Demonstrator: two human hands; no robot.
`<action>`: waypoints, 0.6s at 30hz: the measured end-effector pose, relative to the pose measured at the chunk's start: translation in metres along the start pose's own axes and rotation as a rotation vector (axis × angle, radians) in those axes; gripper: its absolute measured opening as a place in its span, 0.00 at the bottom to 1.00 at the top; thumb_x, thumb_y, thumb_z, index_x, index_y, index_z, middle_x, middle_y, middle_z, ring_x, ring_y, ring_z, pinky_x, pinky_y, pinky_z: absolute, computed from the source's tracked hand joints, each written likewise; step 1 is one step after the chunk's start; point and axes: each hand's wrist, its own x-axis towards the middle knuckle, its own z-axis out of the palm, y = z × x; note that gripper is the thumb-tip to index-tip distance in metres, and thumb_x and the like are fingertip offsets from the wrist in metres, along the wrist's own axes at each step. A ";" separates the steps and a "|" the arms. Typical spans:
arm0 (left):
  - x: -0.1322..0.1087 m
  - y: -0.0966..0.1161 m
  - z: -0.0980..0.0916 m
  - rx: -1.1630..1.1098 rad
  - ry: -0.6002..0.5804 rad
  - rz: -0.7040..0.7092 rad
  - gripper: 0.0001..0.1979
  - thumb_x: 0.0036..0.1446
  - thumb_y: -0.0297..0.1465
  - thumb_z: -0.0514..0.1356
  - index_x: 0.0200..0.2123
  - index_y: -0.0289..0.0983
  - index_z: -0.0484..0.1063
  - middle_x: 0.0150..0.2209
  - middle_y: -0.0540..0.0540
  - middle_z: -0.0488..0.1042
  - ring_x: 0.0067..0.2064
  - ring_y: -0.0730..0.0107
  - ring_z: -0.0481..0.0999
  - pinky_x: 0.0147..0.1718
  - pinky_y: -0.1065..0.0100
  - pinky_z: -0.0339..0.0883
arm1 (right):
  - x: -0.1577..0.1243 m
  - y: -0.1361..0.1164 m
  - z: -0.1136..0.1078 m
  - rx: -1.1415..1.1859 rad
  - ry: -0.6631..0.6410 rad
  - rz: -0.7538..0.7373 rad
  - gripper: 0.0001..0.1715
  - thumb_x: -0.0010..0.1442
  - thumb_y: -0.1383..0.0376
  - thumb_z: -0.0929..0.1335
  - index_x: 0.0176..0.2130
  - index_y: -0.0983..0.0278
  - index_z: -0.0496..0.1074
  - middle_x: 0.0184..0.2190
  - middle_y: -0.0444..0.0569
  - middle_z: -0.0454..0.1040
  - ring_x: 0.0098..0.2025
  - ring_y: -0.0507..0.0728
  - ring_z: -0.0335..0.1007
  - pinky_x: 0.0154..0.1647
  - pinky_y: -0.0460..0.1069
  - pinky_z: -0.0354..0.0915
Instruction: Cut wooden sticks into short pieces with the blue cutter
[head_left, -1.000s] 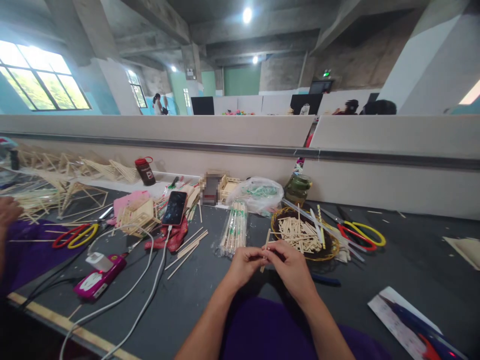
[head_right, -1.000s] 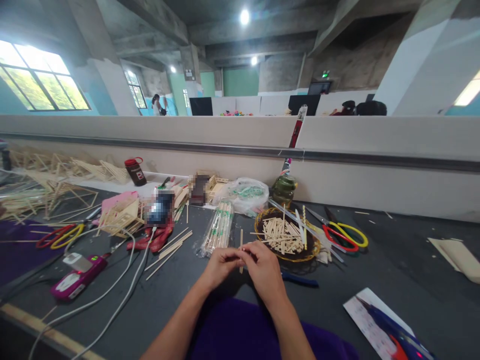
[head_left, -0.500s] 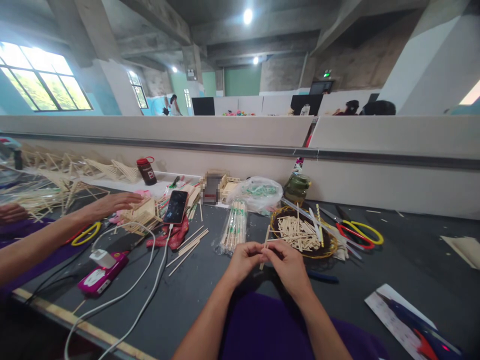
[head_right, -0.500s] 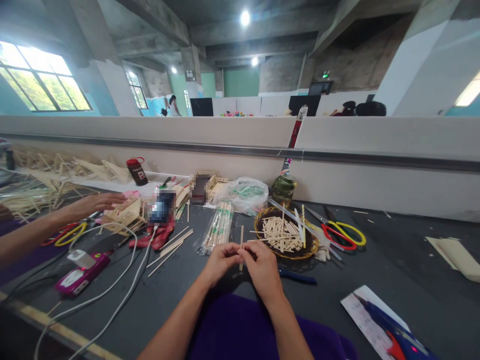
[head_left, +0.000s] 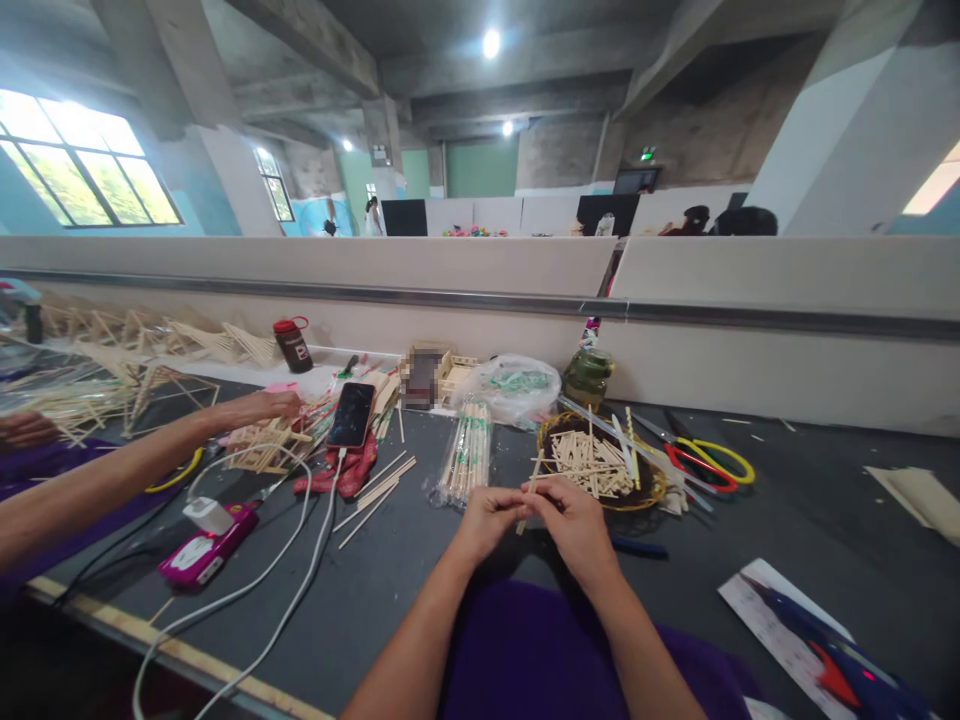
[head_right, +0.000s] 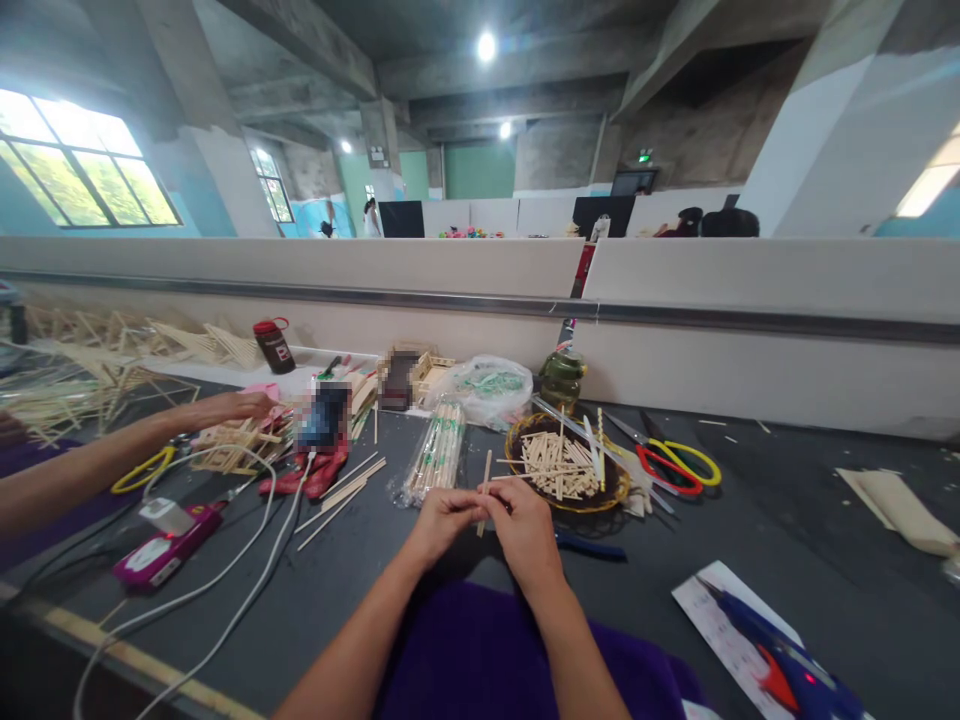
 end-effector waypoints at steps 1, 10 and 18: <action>0.000 0.001 0.001 0.011 0.008 0.012 0.14 0.46 0.40 0.66 0.30 0.35 0.82 0.28 0.47 0.80 0.29 0.68 0.73 0.33 0.70 0.64 | 0.000 -0.001 0.000 -0.007 -0.007 -0.004 0.09 0.58 0.61 0.67 0.33 0.61 0.77 0.35 0.49 0.76 0.40 0.56 0.72 0.43 0.50 0.65; -0.001 0.000 0.003 0.000 -0.011 -0.008 0.15 0.49 0.40 0.64 0.32 0.34 0.81 0.30 0.43 0.80 0.33 0.63 0.76 0.34 0.68 0.67 | -0.011 0.005 -0.033 -0.238 -0.014 0.117 0.16 0.58 0.60 0.64 0.44 0.61 0.74 0.41 0.50 0.77 0.42 0.59 0.73 0.45 0.53 0.66; 0.000 0.000 0.003 0.011 -0.008 -0.003 0.13 0.51 0.39 0.62 0.30 0.34 0.79 0.29 0.46 0.79 0.33 0.65 0.76 0.33 0.70 0.67 | -0.066 0.035 -0.071 -0.716 -0.171 0.108 0.24 0.57 0.56 0.65 0.51 0.62 0.70 0.51 0.56 0.72 0.53 0.64 0.67 0.52 0.55 0.63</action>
